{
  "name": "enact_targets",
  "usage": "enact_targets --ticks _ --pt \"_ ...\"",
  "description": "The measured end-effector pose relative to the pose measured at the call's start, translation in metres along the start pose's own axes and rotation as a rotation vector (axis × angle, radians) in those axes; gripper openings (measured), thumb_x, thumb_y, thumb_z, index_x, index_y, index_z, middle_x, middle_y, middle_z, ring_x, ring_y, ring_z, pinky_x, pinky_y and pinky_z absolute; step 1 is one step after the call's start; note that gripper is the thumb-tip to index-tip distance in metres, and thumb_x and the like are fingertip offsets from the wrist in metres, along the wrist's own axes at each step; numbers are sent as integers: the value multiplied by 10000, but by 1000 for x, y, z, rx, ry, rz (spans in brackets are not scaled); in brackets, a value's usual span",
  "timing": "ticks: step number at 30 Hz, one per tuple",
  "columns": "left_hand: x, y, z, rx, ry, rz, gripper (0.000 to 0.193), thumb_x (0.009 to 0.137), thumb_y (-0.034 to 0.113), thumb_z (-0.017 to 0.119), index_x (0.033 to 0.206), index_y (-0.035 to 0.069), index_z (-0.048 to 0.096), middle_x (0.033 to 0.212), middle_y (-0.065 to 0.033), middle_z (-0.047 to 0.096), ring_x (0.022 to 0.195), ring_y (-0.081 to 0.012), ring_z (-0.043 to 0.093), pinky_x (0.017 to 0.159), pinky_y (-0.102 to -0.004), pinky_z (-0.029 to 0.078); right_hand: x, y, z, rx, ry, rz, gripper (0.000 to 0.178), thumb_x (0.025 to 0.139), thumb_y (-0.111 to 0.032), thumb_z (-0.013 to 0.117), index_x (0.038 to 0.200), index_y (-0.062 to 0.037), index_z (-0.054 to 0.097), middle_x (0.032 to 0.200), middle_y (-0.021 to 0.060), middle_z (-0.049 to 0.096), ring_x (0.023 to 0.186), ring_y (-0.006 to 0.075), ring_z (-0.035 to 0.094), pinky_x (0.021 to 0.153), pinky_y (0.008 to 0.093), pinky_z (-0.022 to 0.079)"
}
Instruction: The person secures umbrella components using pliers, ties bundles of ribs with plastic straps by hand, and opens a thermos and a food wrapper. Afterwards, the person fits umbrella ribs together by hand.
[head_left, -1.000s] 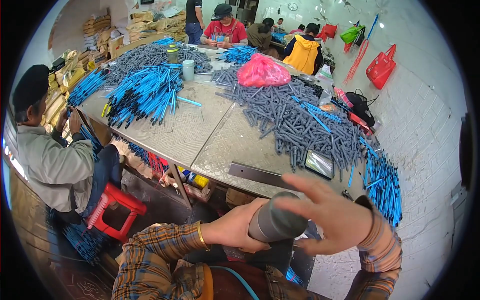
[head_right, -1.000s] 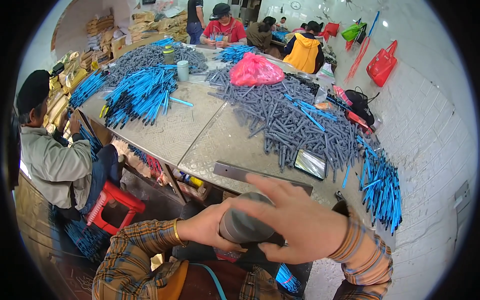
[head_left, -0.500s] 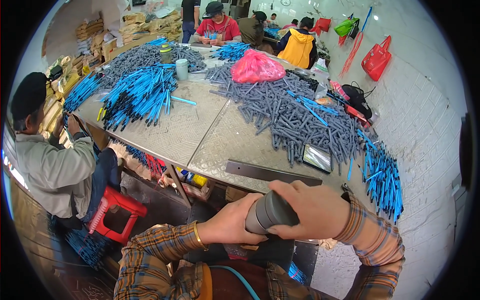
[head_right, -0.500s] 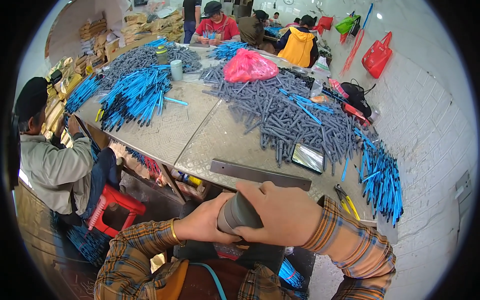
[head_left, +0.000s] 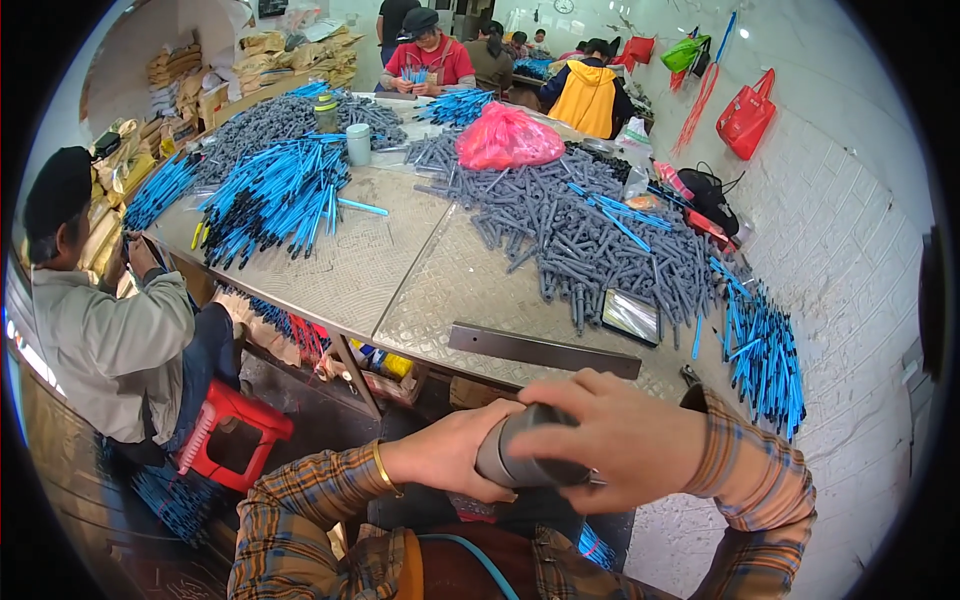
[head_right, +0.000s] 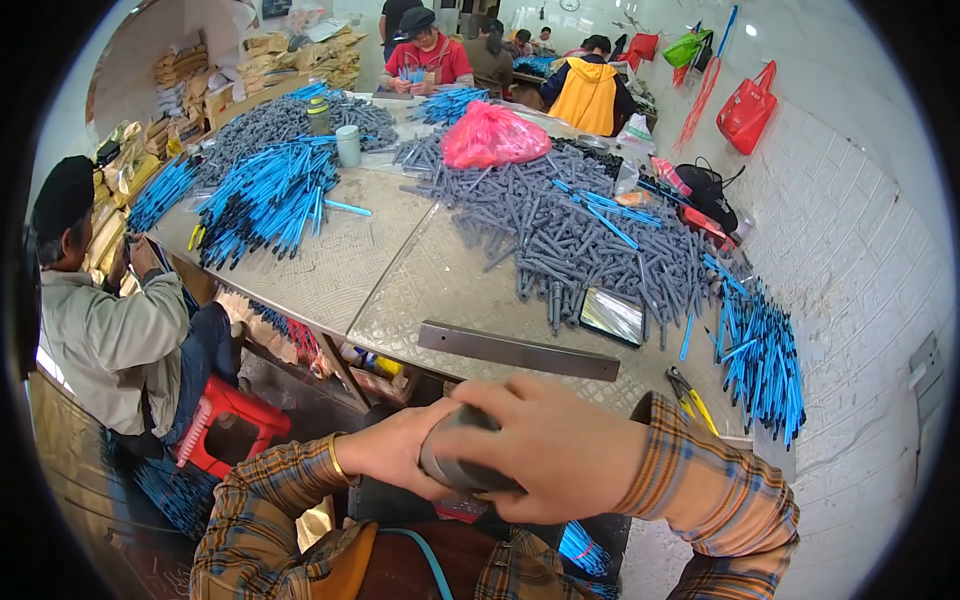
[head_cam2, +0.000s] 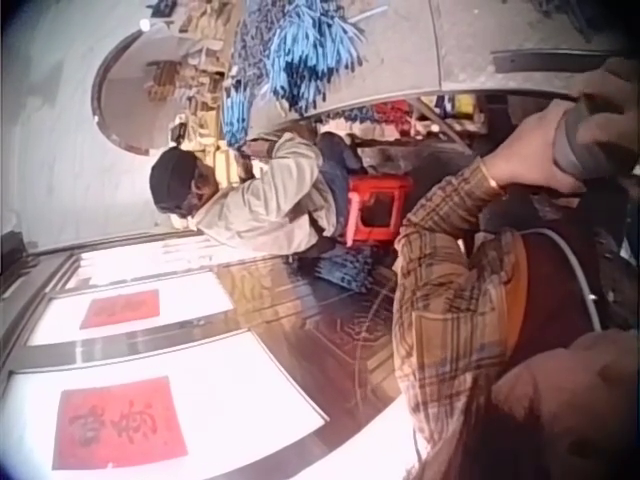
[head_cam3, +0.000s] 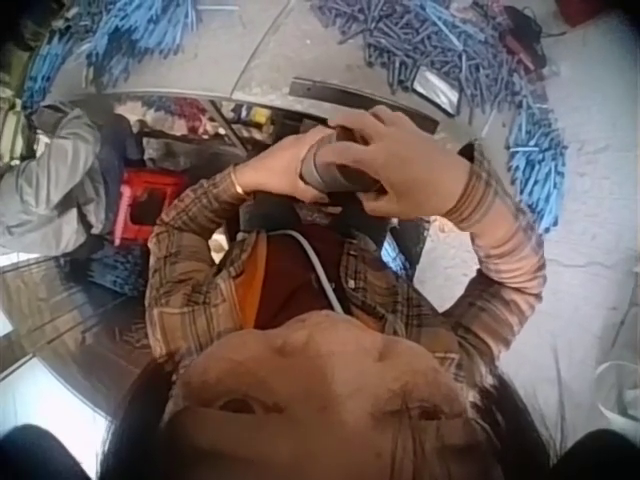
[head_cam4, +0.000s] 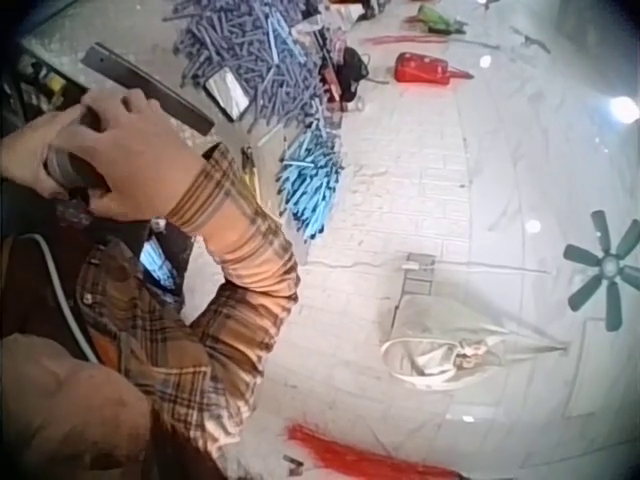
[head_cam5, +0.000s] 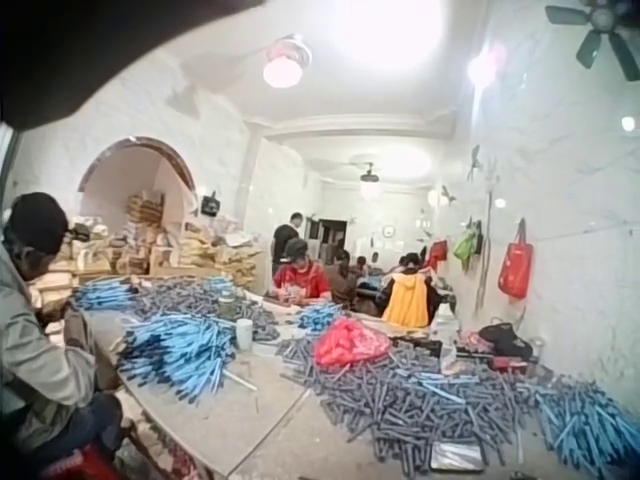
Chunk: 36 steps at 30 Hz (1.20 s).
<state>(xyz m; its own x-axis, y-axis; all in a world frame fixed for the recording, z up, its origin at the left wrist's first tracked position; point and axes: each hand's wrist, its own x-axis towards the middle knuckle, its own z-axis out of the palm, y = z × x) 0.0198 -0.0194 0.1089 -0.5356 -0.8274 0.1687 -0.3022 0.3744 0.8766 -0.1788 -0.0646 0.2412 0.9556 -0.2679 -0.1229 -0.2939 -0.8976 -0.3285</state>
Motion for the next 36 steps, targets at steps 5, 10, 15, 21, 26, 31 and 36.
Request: enact_targets --ticks 5,10,15,21,26,31,36 --pt "-1 4 -9 -124 -203 59 789 599 249 798 1246 45 394 1130 -125 556 1043 -246 561 882 -350 446 -9 -9 -10 -115 78 -306 587 684 -313 726 1195 -156 482 1254 175 407 1039 403 485 862 451 417" --pt "-2 4 -1 -51 -117 92 833 568 292 795 1238 54 360 1067 -154 559 979 -295 582 850 -365 456 1 -30 -9 151 -71 235 504 672 -282 730 1122 -157 541 1259 198 394 1073 418 454 896 457 390" --pt "-3 -1 -4 -105 -186 -4 839 560 290 804 1233 55 361 1063 -149 562 978 -290 584 841 -364 457 -13 -18 -5 -134 5 -163 566 663 -268 751 1165 -158 515 1271 241 384 1110 407 445 928 428 383" --pt "-14 17 -16 -122 -87 124 807 562 301 805 1208 40 397 1058 -150 558 967 -297 580 820 -372 461 -44 3 -27 272 268 -136 770 587 -244 805 1238 -99 419 1276 223 412 1159 325 448 953 401 379" --pt "-4 59 -45 130 -10 486 728 584 320 803 1158 26 466 1076 -143 552 955 -310 554 815 -386 454 -64 4 0 1047 705 196 923 570 -332 846 1275 -38 328 1249 215 463 1120 269 507 941 370 423" --pt "-10 92 -45 215 144 723 327 807 189 636 1057 -8 561 1073 -182 591 977 -347 540 825 -417 448 -78 11 14 1296 642 184 957 589 -236 838 1325 -44 255 1245 199 482 1139 273 503 946 374 421" --pt "-12 120 -52 290 123 755 302 824 162 614 1075 4 556 1062 -212 598 968 -356 541 802 -453 450 -84 12 27 1326 597 210 944 586 -237 843 1310 -40 270 1240 215 480 1136 279 506 938 375 432"
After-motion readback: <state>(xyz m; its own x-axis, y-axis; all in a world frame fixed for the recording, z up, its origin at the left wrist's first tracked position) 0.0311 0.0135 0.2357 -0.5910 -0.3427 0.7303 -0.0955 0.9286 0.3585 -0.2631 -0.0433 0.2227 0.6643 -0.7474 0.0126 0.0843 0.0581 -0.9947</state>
